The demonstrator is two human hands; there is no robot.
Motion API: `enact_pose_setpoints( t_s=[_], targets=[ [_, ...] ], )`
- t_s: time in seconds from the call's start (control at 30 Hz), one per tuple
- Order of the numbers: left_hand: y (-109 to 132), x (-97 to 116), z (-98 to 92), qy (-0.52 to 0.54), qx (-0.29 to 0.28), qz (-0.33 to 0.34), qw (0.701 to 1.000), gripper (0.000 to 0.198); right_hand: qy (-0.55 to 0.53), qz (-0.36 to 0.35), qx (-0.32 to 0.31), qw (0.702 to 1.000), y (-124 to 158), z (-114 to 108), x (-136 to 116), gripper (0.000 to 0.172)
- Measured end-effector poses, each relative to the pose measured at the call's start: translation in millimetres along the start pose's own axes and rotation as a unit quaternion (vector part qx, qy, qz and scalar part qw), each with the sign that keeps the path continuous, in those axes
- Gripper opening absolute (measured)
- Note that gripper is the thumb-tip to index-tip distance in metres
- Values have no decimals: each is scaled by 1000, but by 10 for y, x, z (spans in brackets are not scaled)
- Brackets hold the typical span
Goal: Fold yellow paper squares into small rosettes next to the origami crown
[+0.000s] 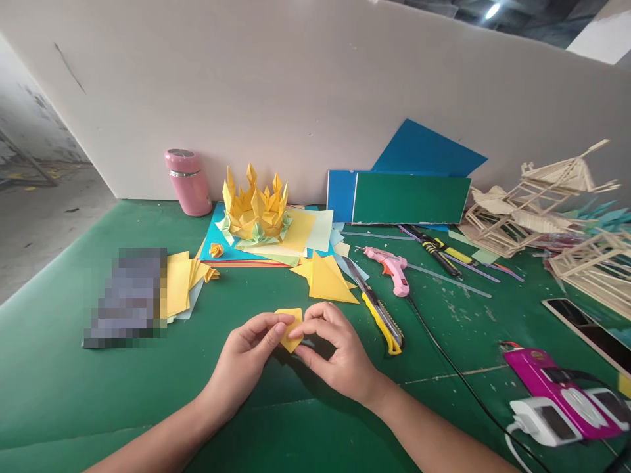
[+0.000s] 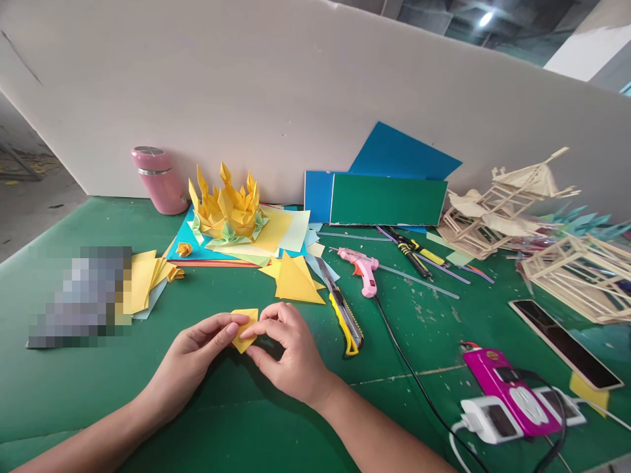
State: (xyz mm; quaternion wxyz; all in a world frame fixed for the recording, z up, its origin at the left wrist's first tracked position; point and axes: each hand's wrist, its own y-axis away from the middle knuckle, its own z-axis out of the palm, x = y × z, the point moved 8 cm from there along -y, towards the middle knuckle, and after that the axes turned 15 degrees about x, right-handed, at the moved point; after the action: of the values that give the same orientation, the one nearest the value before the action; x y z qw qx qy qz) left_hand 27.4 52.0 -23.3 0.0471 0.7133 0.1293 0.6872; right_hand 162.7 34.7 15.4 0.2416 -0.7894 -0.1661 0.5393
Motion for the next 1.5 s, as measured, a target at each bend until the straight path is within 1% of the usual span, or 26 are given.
enact_pose_setpoints(
  t_s=[0.1, 0.23, 0.37, 0.47, 0.57, 0.77, 0.87, 1.03, 1.3, 1.37, 1.5],
  targets=[
    [13, 12, 5, 0, -11, 8, 1000, 29, -9, 18, -8, 1000, 0, 10, 31, 16],
    [8, 12, 22, 16, -23, 7, 1000, 25, -17, 38, -14, 999, -5, 22, 52, 15],
    [9, 81, 26, 8, -17, 40, 999, 19, -19, 39, -5, 999, -18, 10, 38, 3],
    [28, 127, 39, 2, -21, 63, 998, 17, -4, 39, 16, 999, -27, -25, 38, 9],
    [46, 115, 70, 2, -38, 79, 996, 16, 2, 46, 30, 998, -31, -43, 47, 12],
    [59, 94, 69, -35, -45, 170, 984, 17, 7, 93, 29, 995, -28, -14, 127, 15],
    [62, 104, 57, -59, -41, 194, 978, 18, 5, 105, 22, 994, -24, 0, 142, 16],
    [64, 123, 58, -74, -37, 204, 976, 18, 0, 129, 17, 992, -5, 2, 175, 17],
    [68, 135, 60, -68, -40, 179, 981, 18, -4, 150, 6, 989, 11, 29, 249, 21],
    [57, 137, 54, -64, -36, 166, 983, 20, -1, 152, 3, 988, 11, 33, 258, 22],
    [48, 160, 45, -60, -23, 166, 984, 19, 6, 148, -1, 989, 11, 31, 260, 25]
  ],
)
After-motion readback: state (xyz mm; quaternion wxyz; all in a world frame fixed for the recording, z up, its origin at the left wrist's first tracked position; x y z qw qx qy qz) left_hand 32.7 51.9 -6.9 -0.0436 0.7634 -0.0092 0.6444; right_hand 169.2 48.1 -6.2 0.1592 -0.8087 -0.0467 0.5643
